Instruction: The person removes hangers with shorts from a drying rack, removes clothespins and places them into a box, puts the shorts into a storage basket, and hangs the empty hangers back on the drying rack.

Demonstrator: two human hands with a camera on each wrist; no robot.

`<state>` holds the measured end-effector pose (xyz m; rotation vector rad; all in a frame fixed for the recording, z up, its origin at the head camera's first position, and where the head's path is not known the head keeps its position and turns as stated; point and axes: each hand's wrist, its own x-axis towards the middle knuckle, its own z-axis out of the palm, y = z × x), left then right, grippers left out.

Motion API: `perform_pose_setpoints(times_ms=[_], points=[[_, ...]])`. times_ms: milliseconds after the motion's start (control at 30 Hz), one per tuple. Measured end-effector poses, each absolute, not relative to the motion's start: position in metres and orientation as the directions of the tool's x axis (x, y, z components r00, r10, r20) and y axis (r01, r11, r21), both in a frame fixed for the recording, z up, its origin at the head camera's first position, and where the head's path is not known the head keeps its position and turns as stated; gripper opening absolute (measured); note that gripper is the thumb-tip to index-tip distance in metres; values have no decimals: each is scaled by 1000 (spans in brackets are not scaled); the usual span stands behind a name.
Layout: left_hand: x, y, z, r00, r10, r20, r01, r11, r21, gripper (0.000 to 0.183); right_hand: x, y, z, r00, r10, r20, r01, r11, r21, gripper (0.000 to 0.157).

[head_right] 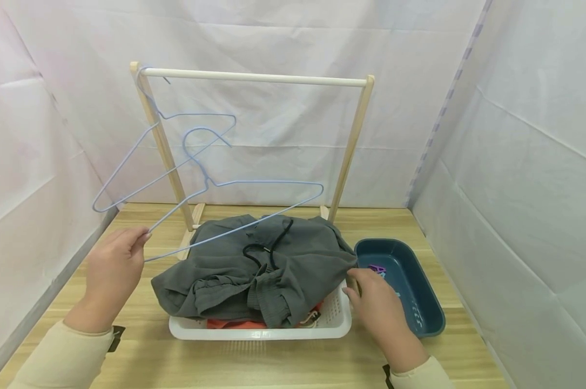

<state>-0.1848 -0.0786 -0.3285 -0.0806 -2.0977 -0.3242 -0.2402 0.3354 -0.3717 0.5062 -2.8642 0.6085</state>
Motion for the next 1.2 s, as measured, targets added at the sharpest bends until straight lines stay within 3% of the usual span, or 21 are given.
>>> perform_pose_setpoints(times_ms=[333, 1033, 1200], points=[[-191, -76, -324, -542, -42, 839, 177, 971, 162, 6, -241, 341, -389, -965, -260, 14, -243, 879, -410, 39], [-216, -69, -306, -610, -21, 792, 165, 974, 153, 4, -244, 346, -408, -968, -205, -142, -117, 875, -470, 42], [-225, -66, -300, -619, -24, 785, 159, 975, 155, 4, -245, 346, -410, -963, -205, -173, -103, 878, -468, 37]])
